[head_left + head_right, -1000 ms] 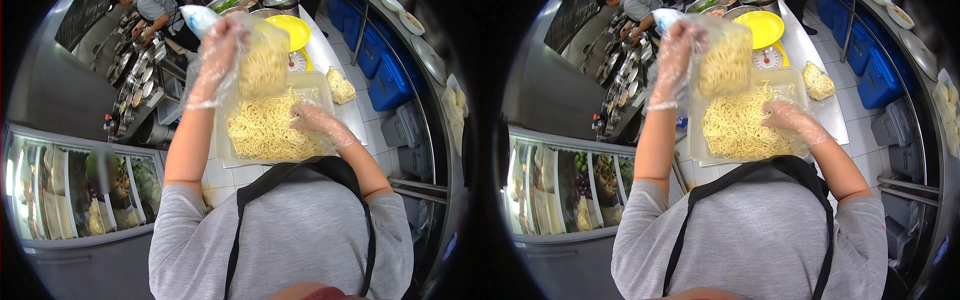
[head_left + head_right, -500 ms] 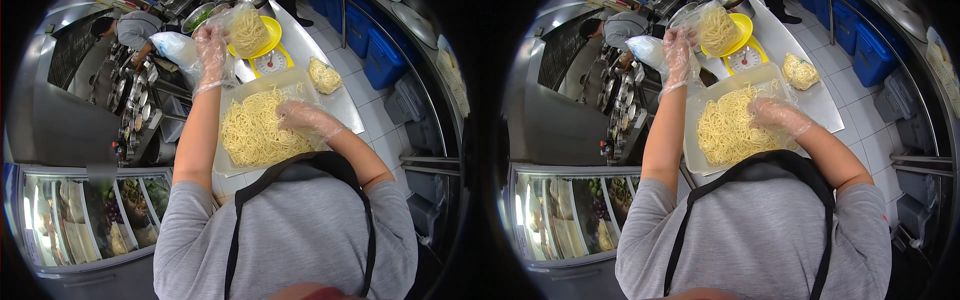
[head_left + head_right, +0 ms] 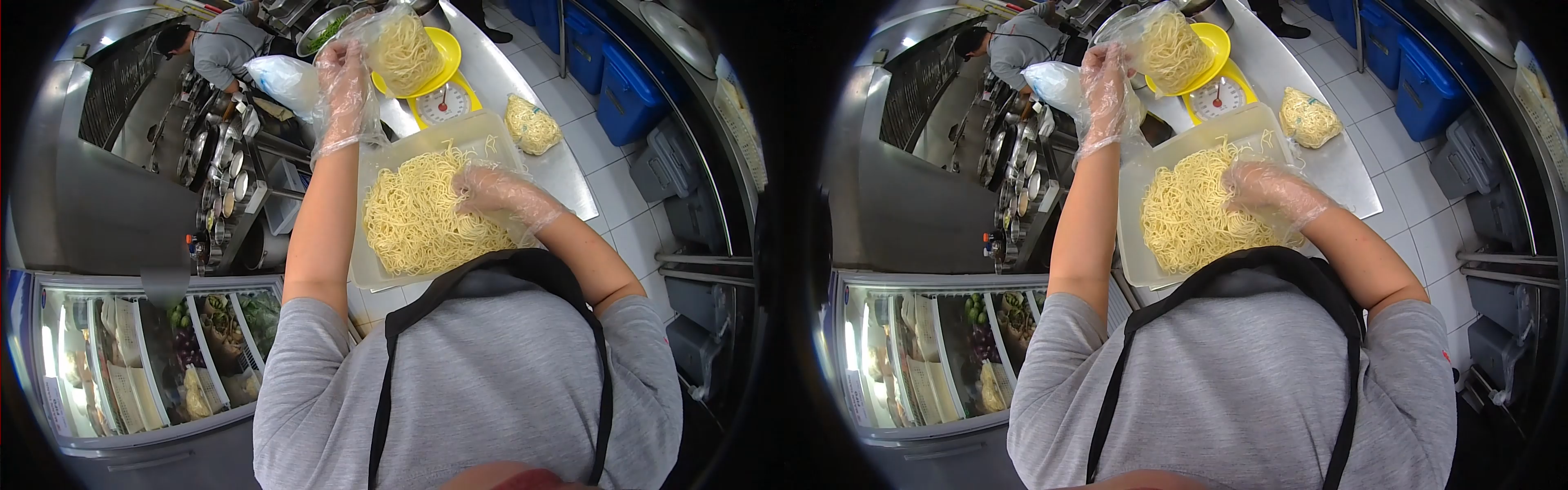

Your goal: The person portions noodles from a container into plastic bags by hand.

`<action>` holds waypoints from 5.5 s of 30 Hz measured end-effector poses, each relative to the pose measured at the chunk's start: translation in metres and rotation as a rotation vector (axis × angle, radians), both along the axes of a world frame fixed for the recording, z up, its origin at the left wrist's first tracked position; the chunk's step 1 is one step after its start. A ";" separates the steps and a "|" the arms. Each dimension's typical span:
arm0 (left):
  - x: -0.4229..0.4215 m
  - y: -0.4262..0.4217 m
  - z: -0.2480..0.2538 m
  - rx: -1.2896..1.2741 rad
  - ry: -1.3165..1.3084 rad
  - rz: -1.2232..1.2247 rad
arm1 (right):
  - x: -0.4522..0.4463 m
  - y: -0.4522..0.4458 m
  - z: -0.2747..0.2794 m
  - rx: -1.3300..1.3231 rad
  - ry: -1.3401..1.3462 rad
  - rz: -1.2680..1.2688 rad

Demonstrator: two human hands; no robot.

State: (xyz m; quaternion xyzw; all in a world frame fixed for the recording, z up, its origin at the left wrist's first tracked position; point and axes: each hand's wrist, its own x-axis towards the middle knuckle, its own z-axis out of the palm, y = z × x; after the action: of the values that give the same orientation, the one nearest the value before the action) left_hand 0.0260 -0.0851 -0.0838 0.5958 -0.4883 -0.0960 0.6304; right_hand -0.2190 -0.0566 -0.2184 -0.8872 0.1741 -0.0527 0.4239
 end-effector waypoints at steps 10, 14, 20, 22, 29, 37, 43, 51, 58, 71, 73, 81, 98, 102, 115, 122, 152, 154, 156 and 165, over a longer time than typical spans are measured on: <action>0.011 -0.006 0.002 -0.012 -0.085 -0.007 | -0.002 0.003 0.014 -0.018 0.072 0.009; -0.016 0.016 0.020 -0.170 -0.069 -0.059 | 0.003 0.003 0.023 -0.131 0.118 0.019; -0.046 0.086 0.035 -0.112 0.073 -0.246 | -0.007 0.005 0.147 -0.064 -0.793 -0.483; -0.057 0.109 0.028 -0.072 0.116 -0.285 | 0.003 0.002 0.153 -0.082 -0.738 -0.352; -0.055 0.176 0.006 0.010 0.503 -0.440 | 0.022 0.018 0.155 0.408 -0.445 0.208; -0.036 0.227 0.011 0.598 -0.261 -0.341 | -0.002 0.020 0.143 -0.419 0.004 0.271; -0.033 0.249 0.017 0.586 -1.195 -0.140 | -0.001 0.051 0.145 -0.527 0.064 0.329; -0.023 0.246 0.054 0.224 -1.243 0.136 | 0.005 0.021 0.187 -0.491 -0.338 0.117; -0.020 0.245 0.004 0.366 -0.686 -0.092 | 0.014 0.020 0.164 -0.618 -0.017 0.165; -0.065 0.229 -0.001 0.242 -0.345 -0.088 | 0.008 0.023 0.160 -0.441 -0.274 0.179; -0.056 0.227 -0.011 0.580 -0.366 -0.062 | 0.013 0.020 0.149 -0.398 -0.328 0.148; -0.041 0.241 -0.029 0.406 -0.582 0.080 | 0.042 -0.008 0.054 -0.230 0.233 0.003; 0.010 0.235 -0.046 -0.038 -0.034 0.508 | 0.153 0.029 0.080 -0.404 0.192 0.377; 0.000 0.238 -0.093 -0.080 -0.205 0.596 | 0.183 0.045 0.006 -0.300 0.089 0.334; -0.002 0.239 -0.096 -0.481 0.319 0.340 | 0.090 0.028 0.084 -0.402 0.501 0.606; -0.004 0.234 -0.055 -0.434 0.248 0.410 | 0.154 0.029 0.083 -0.422 0.420 0.506; 0.026 0.236 -0.081 0.345 -0.310 0.503 | 0.005 -0.009 0.001 -0.507 0.383 0.133; 0.033 0.236 -0.095 0.273 -0.279 0.497 | 0.007 -0.011 0.000 -0.409 0.326 0.084; 0.050 0.237 -0.108 0.504 -0.088 0.370 | 0.006 -0.006 0.016 -0.312 0.265 0.035; -0.005 0.222 -0.043 0.352 -0.817 0.200 | -0.010 0.004 0.110 -0.089 -0.056 0.067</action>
State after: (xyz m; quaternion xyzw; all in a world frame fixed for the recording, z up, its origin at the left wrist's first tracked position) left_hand 0.0212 0.1365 -0.1269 0.7270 -0.6134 0.1266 0.2815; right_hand -0.2295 -0.0525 -0.1087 -0.9086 0.1298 -0.0711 0.3905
